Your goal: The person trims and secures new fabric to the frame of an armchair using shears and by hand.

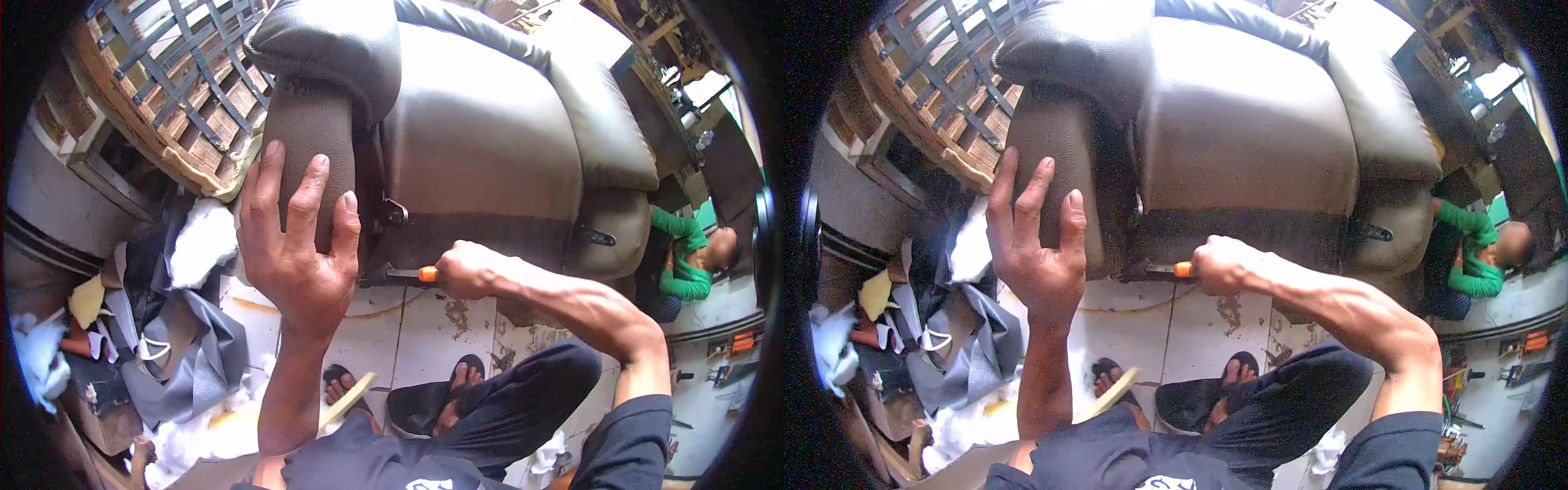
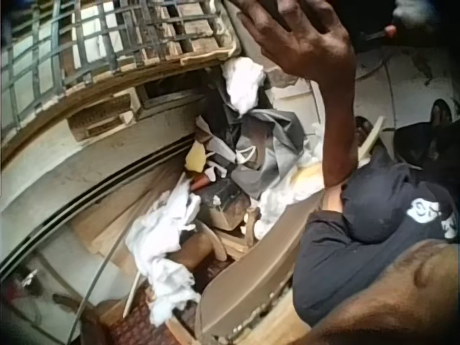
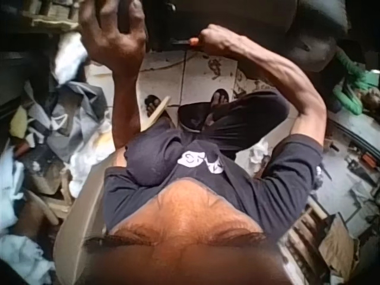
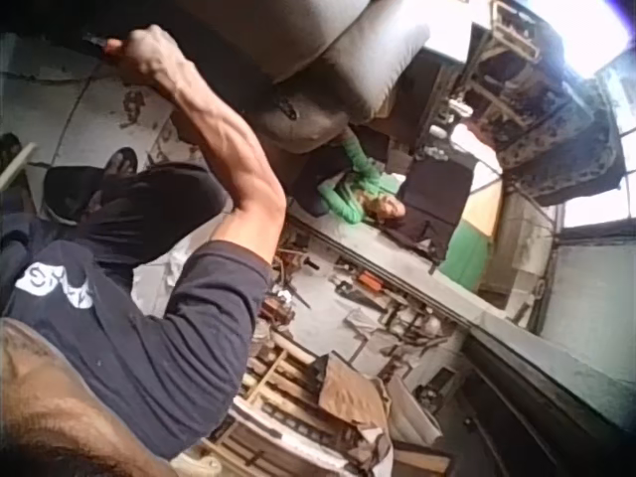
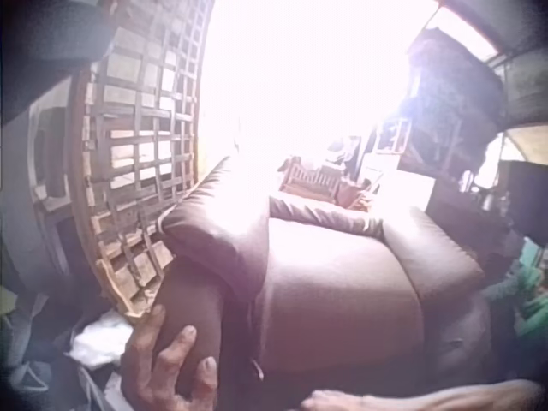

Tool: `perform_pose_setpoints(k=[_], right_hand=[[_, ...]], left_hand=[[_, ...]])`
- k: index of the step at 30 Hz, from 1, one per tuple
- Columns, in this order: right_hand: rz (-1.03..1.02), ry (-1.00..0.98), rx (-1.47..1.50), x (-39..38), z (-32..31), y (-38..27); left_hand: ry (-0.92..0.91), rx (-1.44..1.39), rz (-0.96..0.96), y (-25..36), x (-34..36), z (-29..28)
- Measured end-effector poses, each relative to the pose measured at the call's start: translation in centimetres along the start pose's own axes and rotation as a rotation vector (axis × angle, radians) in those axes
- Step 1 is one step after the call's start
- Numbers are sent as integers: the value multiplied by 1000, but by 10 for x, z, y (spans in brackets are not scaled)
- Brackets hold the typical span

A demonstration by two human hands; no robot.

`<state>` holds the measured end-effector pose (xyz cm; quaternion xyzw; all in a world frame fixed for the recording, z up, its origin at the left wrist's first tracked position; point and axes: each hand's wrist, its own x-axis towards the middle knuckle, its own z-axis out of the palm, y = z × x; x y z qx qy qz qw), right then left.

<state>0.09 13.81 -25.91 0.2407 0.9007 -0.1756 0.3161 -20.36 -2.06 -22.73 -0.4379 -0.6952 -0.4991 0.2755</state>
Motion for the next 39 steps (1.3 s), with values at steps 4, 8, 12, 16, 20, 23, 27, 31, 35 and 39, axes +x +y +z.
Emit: perform_pose_setpoints(k=[4,8,12,16,20,23,27,31,35,39], right_hand=[[-163,-314,59,34,105,-13],[-148,-349,188,18,182,-65],[69,-54,278,-19,165,-72],[199,111,166,-42,132,-60],[357,16,590,-50,64,-75],[63,705,155,-38,90,-76],[40,934,-525,-8,87,-84],[15,870,-448,5,104,-67],[138,453,475,9,94,-74],[78,18,1214,-27,135,-96]], left_hand=[[-40,-70,29,-8,3,-8],[-23,-107,55,-8,4,-8],[-18,-99,63,-10,-2,-7],[-20,-136,18,-19,0,-14],[-41,-138,49,-17,-3,-13],[-26,-170,39,-12,-1,-11],[-16,-154,36,-18,-3,-10],[-5,-141,39,-16,-4,-9],[8,-140,49,-18,-5,-9],[17,-142,50,-15,-3,-9]])
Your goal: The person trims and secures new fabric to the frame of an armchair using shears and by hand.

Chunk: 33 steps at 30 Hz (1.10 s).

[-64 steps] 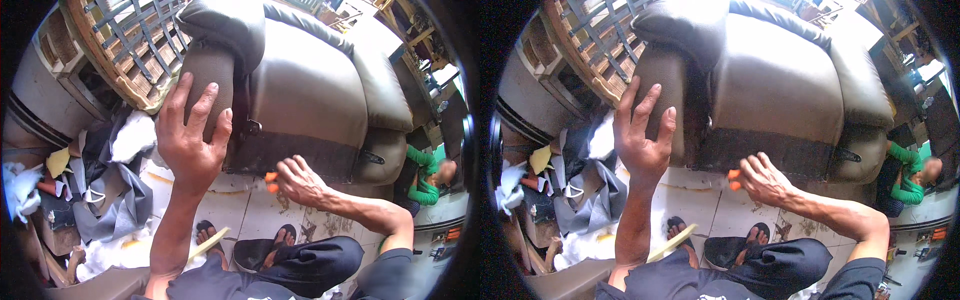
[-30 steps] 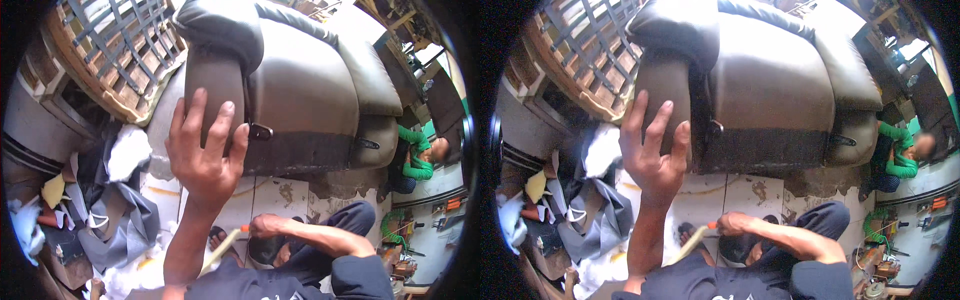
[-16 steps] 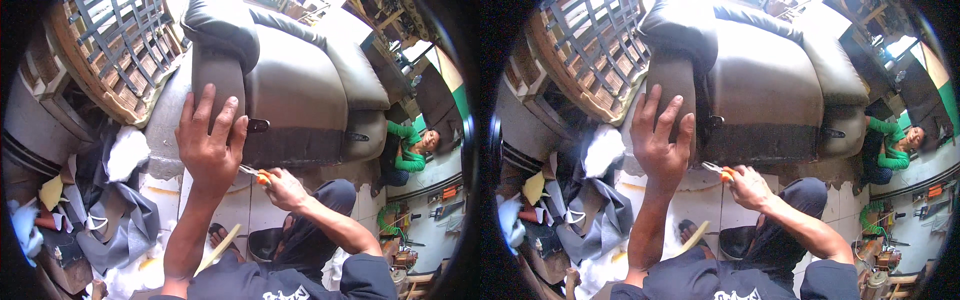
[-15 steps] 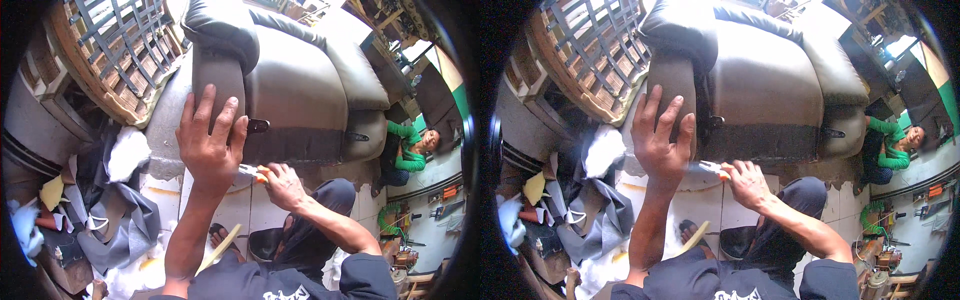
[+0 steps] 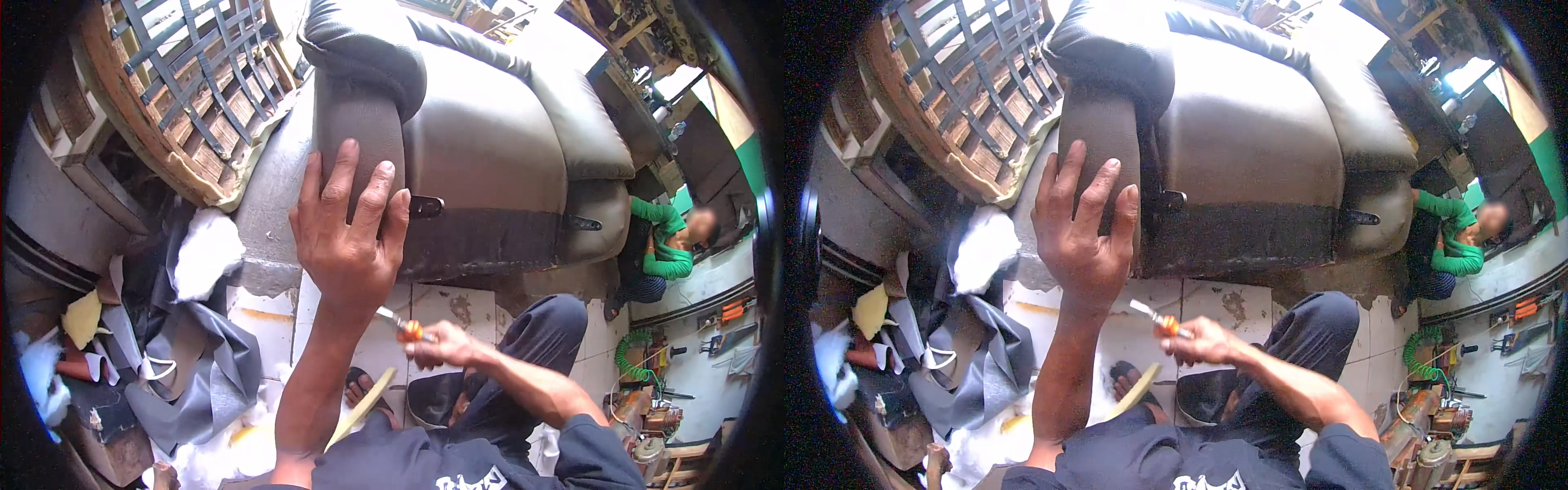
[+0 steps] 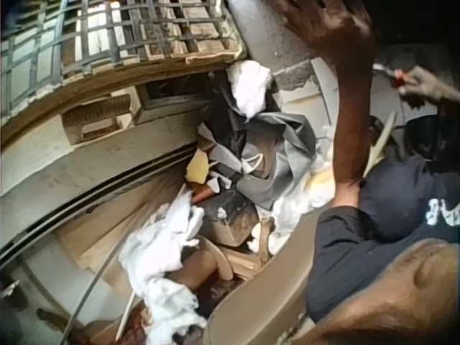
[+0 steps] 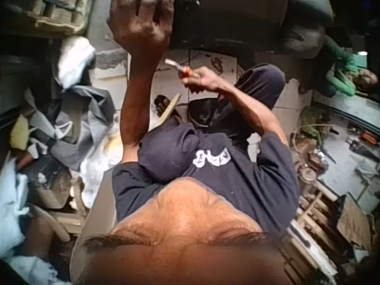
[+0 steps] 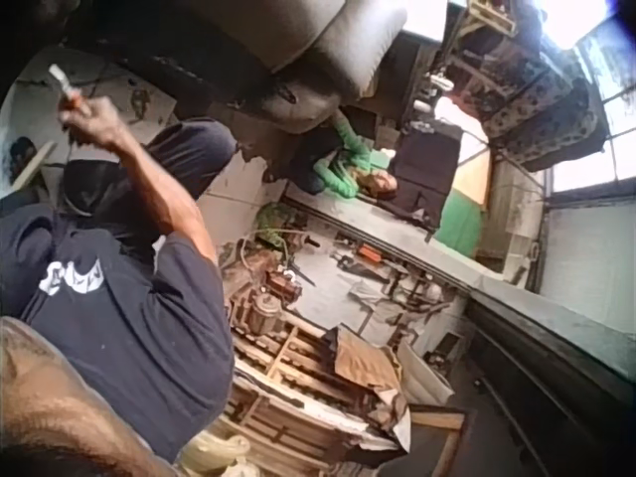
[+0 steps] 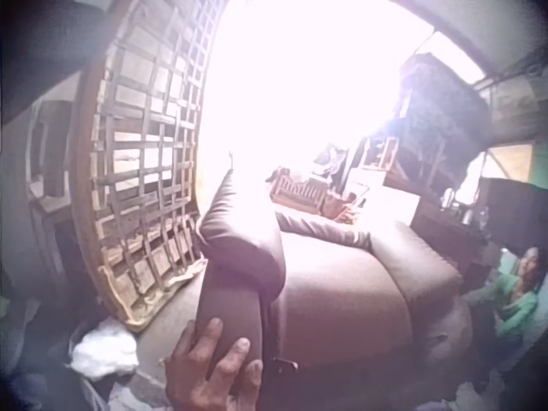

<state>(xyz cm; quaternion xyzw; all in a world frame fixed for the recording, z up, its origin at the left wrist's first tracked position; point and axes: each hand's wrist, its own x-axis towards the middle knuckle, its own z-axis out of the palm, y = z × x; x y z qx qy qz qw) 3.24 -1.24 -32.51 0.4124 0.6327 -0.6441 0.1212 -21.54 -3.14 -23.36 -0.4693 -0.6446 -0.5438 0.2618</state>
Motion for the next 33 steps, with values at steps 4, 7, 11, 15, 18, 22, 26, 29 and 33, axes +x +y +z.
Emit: perform_pose_setpoints(k=[4,7,11,15,18,22,26,29,33], right_hand=[[-48,55,-652,-13,0,-6],[32,246,-621,-13,-29,-23],[146,217,-698,-10,-63,-41],[212,123,-801,-2,-77,-69],[224,54,-833,3,-93,-74],[251,30,-835,10,-96,-84],[334,74,-709,13,-93,-89],[225,95,-879,11,-91,-79],[-39,54,-1384,18,-100,-90]], left_hand=[[-9,2,-10,-2,-4,0],[3,6,-11,-2,-1,-1],[-3,12,2,1,0,1],[3,10,-1,-1,0,-1],[-10,3,-9,1,-1,-1],[-2,2,-12,-3,0,-1],[0,14,-25,1,1,-2],[-3,19,-45,3,-2,-2],[0,35,-22,3,-2,1]])
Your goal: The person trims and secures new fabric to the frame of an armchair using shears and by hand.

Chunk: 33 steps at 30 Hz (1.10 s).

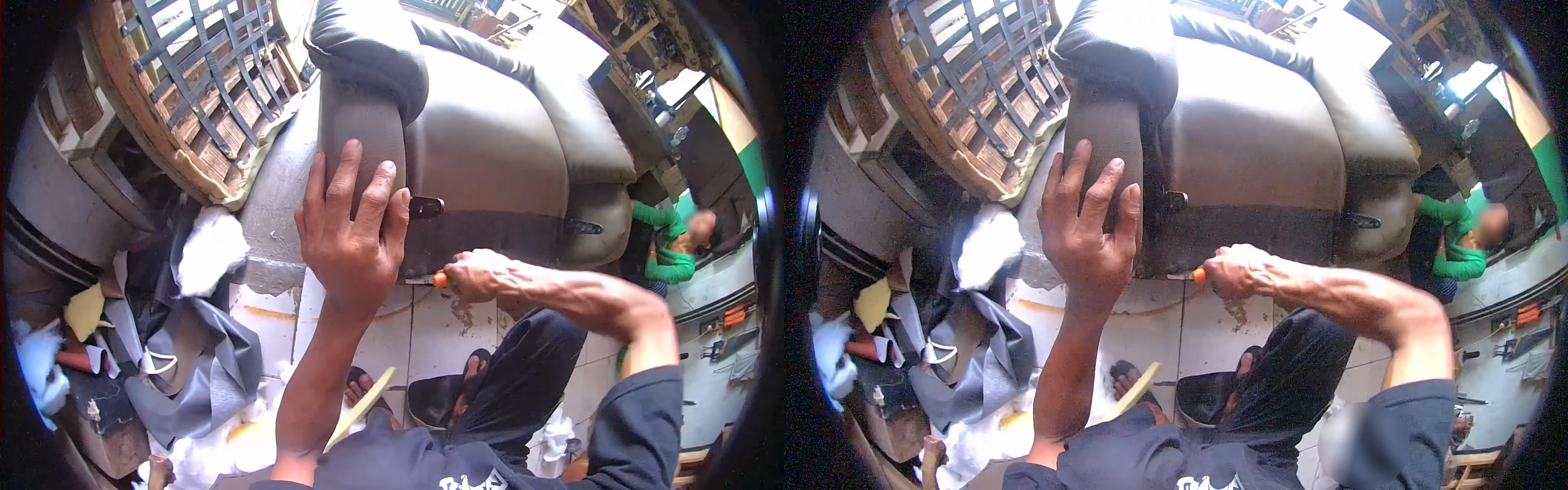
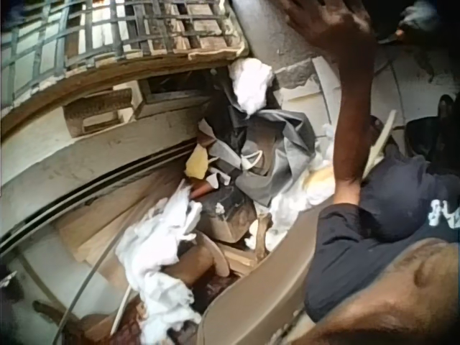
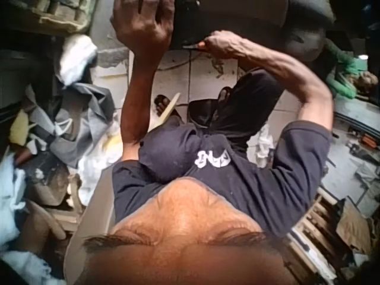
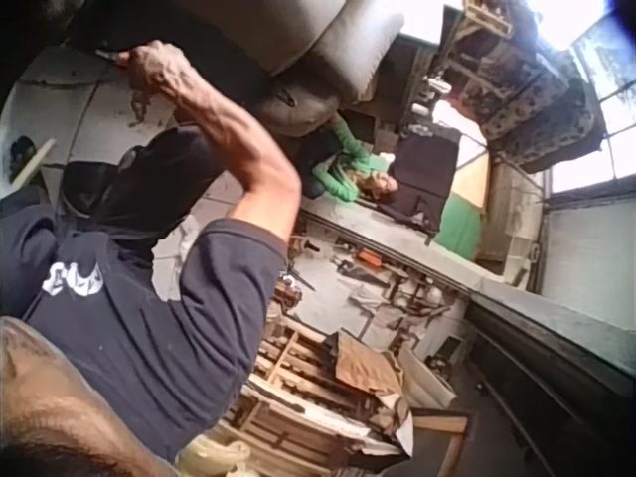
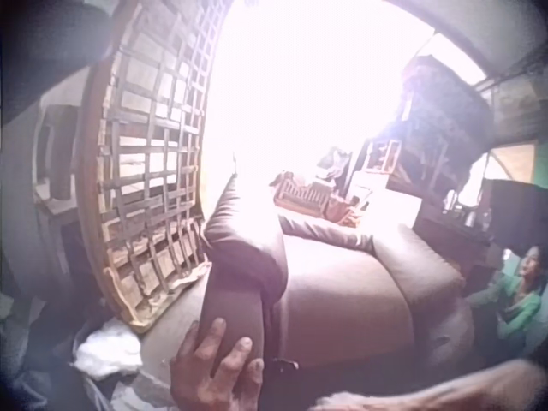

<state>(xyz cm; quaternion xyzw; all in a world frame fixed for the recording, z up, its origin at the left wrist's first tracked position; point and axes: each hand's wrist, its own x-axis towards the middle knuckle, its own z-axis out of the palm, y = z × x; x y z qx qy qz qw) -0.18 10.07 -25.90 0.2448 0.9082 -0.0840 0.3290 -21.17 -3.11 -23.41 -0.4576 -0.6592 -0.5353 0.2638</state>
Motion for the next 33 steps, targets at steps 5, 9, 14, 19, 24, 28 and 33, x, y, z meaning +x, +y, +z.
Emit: perform_pose_setpoints(k=[5,9,14,19,24,28,33], right_hand=[[-88,48,-168,2,-10,8],[-527,327,-723,6,-10,48],[-635,345,-685,4,-9,33],[-416,517,-477,-32,20,1],[-199,458,-520,-34,1,6],[-307,424,-636,-35,-32,2],[-212,-30,-457,-36,-54,-9]], left_hand=[[26,46,-5,2,3,1],[43,62,-12,5,2,4],[17,39,4,0,5,0],[29,-3,13,-3,-2,-2],[-8,-37,-4,0,-2,0],[-10,-40,-4,-2,-2,-2],[-7,-42,-11,-4,-2,-2]])
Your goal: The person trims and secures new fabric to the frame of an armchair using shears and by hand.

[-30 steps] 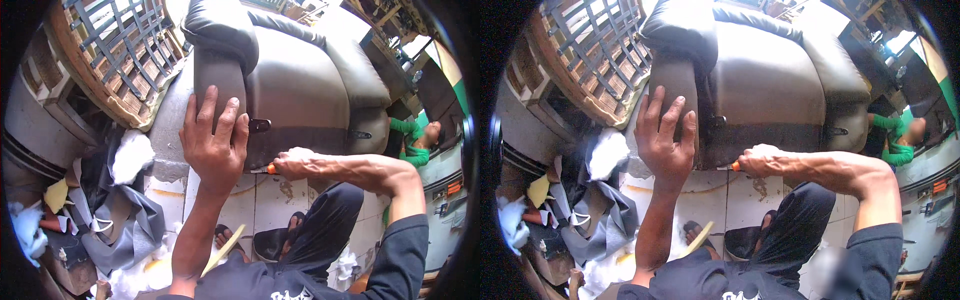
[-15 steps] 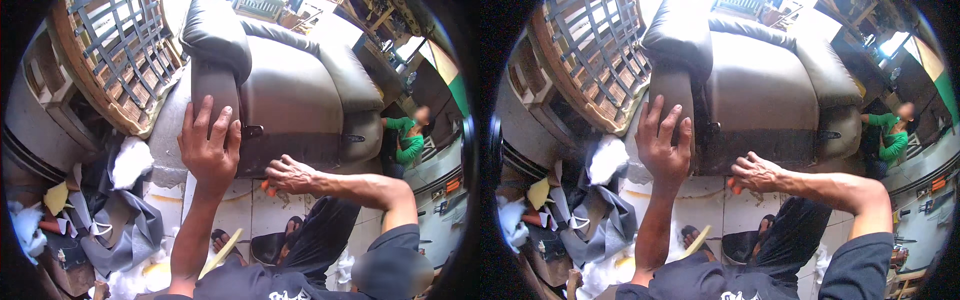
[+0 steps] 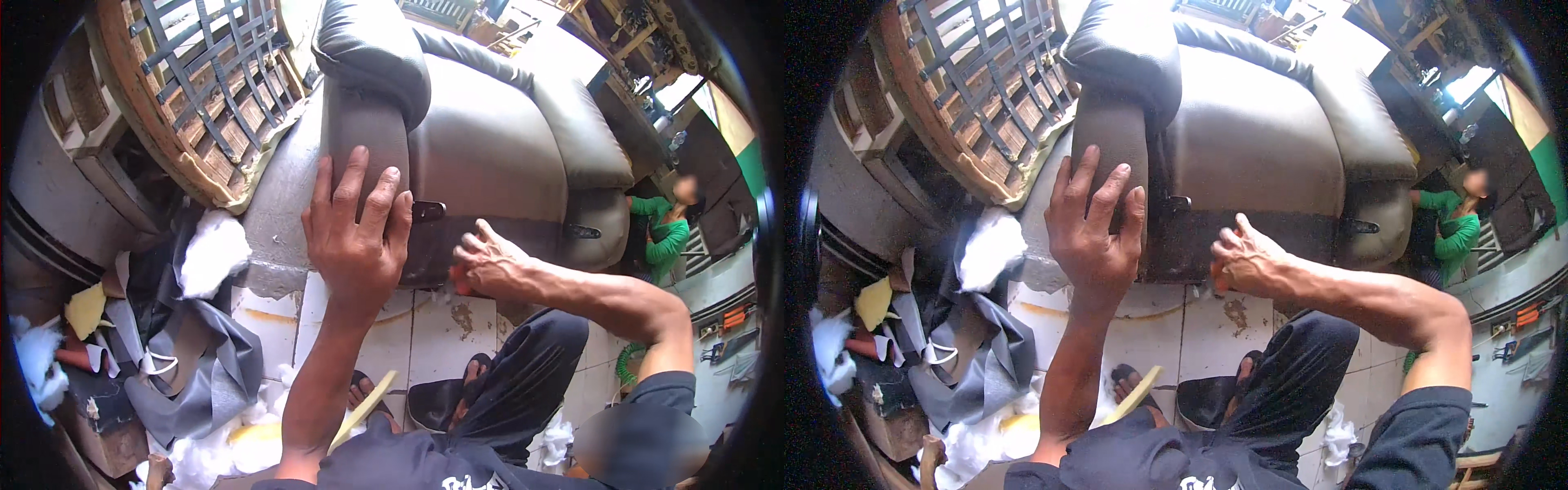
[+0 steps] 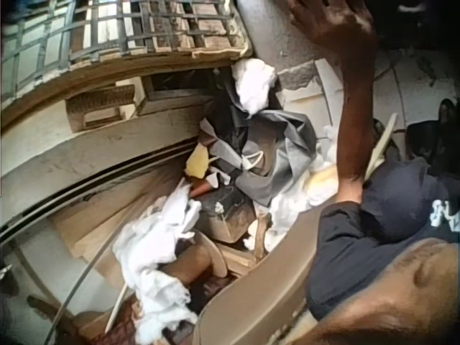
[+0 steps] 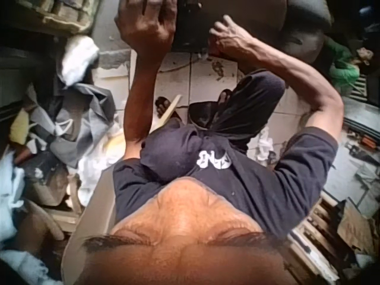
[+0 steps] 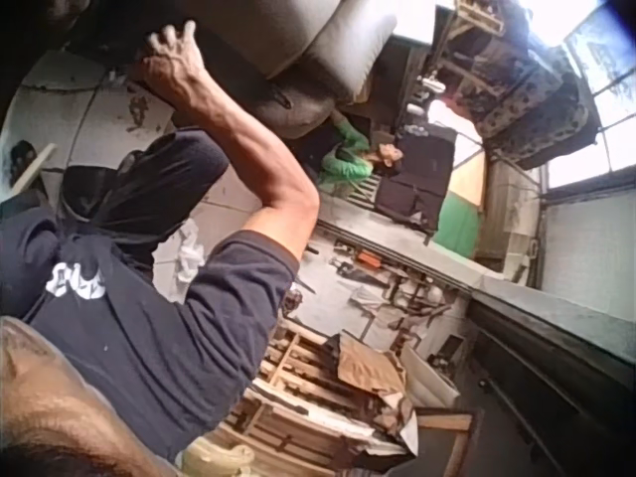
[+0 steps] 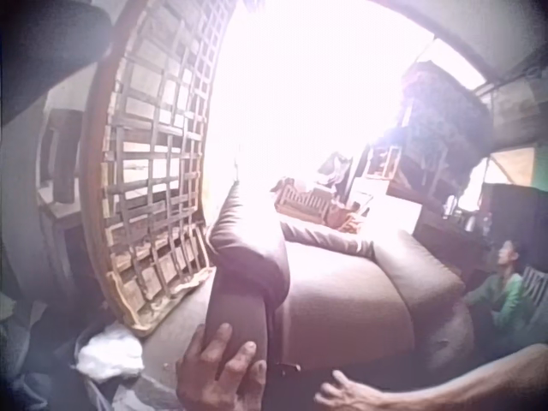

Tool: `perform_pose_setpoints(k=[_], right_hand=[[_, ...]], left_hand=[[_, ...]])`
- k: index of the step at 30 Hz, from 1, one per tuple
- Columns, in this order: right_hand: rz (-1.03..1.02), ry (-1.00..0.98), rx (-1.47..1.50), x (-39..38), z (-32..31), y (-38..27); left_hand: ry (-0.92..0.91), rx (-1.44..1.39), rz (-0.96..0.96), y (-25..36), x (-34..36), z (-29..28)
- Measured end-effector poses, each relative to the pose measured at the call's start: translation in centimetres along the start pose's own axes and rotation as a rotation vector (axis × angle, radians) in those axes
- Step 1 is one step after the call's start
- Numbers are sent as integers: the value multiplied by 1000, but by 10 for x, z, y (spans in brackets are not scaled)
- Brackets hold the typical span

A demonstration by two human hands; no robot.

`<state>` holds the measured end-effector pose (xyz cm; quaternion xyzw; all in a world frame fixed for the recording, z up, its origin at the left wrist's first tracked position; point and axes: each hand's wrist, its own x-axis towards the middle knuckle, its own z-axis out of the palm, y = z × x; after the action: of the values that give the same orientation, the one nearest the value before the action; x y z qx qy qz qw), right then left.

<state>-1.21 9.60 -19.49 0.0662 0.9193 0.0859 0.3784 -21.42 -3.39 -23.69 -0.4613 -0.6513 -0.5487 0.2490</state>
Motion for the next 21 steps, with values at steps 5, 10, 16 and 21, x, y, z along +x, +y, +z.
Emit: perform_pose_setpoints(k=[5,10,16,21], right_hand=[[93,22,0,5,-5,-2],[310,-86,105,16,3,0],[515,-343,325,29,-22,-17],[291,-316,259,16,-27,-16]], left_hand=[[-17,7,5,0,0,-3],[-5,0,-2,2,0,1],[-1,8,-9,0,0,-1],[9,-5,8,3,0,1]])
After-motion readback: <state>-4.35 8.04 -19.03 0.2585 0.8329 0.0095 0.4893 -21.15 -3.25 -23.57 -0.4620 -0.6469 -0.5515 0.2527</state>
